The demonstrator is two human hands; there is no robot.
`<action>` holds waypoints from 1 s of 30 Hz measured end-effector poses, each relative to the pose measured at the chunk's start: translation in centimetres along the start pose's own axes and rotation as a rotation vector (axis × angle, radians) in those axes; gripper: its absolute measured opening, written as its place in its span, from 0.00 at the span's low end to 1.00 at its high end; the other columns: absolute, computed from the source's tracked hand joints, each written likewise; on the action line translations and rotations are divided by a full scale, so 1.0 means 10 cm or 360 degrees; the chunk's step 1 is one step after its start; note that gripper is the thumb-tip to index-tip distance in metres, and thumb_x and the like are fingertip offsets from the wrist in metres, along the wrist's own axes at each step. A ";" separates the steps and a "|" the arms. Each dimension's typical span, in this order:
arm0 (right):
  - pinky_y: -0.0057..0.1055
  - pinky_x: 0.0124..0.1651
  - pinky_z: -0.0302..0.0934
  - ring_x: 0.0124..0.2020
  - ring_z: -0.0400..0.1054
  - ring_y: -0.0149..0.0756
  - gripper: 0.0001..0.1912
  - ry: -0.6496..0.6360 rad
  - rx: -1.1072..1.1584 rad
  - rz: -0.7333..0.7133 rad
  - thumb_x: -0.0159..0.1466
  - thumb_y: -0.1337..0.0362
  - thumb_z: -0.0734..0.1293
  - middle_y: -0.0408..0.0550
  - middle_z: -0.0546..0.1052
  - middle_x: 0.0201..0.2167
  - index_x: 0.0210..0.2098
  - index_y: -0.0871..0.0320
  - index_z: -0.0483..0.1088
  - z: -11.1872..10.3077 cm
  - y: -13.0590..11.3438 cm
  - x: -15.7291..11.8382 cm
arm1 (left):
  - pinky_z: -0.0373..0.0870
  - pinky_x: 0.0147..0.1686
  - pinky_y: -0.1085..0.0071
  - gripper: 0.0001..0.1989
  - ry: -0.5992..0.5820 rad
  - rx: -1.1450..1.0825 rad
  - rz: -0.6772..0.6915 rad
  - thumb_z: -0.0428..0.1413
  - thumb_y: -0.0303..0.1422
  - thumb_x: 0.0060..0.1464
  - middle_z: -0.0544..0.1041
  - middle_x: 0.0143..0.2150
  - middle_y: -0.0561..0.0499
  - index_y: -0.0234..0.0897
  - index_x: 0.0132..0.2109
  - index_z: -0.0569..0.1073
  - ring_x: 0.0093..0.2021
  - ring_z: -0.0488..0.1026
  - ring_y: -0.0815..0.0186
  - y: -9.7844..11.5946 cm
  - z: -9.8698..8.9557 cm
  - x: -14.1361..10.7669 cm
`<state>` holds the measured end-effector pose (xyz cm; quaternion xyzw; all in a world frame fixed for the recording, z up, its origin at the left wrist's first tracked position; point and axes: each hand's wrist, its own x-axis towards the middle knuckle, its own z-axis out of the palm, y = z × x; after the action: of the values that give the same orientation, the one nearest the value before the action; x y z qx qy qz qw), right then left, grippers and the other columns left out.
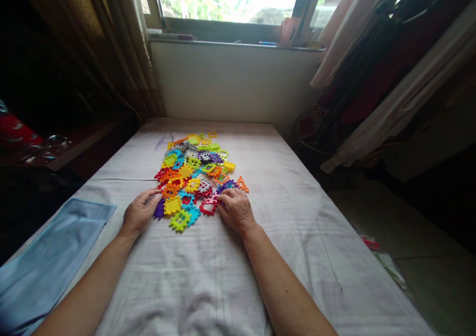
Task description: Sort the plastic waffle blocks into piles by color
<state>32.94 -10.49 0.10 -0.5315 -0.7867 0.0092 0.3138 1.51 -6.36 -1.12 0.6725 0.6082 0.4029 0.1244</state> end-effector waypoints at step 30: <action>0.47 0.59 0.56 0.59 0.63 0.51 0.33 -0.0144 -0.0418 0.0444 0.60 0.48 0.69 0.59 0.70 0.58 0.61 0.54 0.66 0.15 0.23 0.11 | 0.70 0.57 0.56 0.17 -0.0034 0.0039 0.0057 0.49 0.44 0.54 0.80 0.51 0.46 0.41 0.42 0.78 0.52 0.76 0.55 -0.08 0.04 0.01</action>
<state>33.82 -8.09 -1.31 -0.6708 -0.7132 -0.0262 0.2017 1.20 -5.94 -1.81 0.6889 0.5997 0.3905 0.1154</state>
